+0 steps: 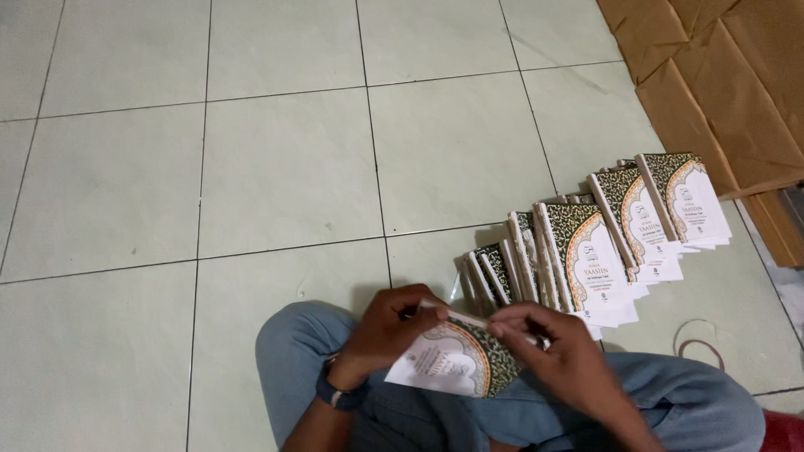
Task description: The person sits on a tiled floor and stacks multiple identical hardcover books into neat piles. They pick up books from a larger stack, align them, and place them onto smaller stacks on the floor.
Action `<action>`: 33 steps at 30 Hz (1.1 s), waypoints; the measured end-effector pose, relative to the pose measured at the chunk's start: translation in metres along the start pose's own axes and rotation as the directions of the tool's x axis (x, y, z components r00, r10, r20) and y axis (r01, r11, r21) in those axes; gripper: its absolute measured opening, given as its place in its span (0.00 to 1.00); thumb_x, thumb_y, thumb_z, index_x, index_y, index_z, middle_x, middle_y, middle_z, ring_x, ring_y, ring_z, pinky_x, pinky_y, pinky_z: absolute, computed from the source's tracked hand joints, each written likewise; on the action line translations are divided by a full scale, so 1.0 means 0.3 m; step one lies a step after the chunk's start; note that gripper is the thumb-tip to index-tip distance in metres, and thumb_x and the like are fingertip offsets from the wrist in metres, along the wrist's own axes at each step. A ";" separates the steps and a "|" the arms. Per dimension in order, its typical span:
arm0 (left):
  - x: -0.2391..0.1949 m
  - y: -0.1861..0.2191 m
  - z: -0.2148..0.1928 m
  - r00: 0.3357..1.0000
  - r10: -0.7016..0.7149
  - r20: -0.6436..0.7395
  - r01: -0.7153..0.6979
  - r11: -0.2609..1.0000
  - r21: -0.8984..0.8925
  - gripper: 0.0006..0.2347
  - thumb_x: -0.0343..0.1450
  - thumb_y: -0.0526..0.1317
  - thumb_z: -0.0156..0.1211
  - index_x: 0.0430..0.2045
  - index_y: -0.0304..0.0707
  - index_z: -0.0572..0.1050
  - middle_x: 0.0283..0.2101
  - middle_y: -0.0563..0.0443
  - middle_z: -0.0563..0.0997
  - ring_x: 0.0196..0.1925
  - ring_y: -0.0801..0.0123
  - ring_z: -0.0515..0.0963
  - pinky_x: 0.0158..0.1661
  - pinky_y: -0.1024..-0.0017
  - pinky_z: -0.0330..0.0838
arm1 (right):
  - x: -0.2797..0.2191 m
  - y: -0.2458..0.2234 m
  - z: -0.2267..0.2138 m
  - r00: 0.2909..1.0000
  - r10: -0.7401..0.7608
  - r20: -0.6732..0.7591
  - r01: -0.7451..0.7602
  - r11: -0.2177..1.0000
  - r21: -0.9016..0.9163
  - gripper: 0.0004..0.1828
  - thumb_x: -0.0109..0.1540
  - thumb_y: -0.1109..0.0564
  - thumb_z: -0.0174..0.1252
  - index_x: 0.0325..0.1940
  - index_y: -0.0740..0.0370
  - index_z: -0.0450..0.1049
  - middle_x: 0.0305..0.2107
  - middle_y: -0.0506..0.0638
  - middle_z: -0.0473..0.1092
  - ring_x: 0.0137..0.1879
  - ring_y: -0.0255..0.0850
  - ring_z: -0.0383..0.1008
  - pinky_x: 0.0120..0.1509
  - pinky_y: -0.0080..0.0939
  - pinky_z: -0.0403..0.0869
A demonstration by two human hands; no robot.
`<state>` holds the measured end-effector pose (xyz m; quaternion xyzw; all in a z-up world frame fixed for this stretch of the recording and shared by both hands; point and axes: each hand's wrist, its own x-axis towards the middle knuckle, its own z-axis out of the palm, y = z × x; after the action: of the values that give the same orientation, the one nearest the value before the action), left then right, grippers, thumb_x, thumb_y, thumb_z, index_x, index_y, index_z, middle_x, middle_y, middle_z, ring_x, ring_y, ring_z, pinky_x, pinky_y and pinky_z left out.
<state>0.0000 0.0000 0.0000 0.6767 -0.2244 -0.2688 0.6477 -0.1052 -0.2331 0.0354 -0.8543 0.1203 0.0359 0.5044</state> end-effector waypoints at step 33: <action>0.022 -0.138 0.018 0.933 -0.234 -0.273 0.047 0.833 -0.552 0.05 0.71 0.30 0.63 0.24 0.31 0.82 0.25 0.52 0.77 0.25 0.68 0.76 0.26 0.73 0.68 | 0.006 0.034 -0.096 0.976 0.217 -0.035 -0.170 0.847 0.504 0.21 0.60 0.61 0.60 0.58 0.66 0.81 0.45 0.58 0.85 0.50 0.41 0.81 0.52 0.38 0.77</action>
<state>-0.0005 -0.0059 -0.0419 0.5183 0.0221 -0.2515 0.8171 -0.1077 -0.2631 0.0404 -0.6793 0.2337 0.0155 0.6955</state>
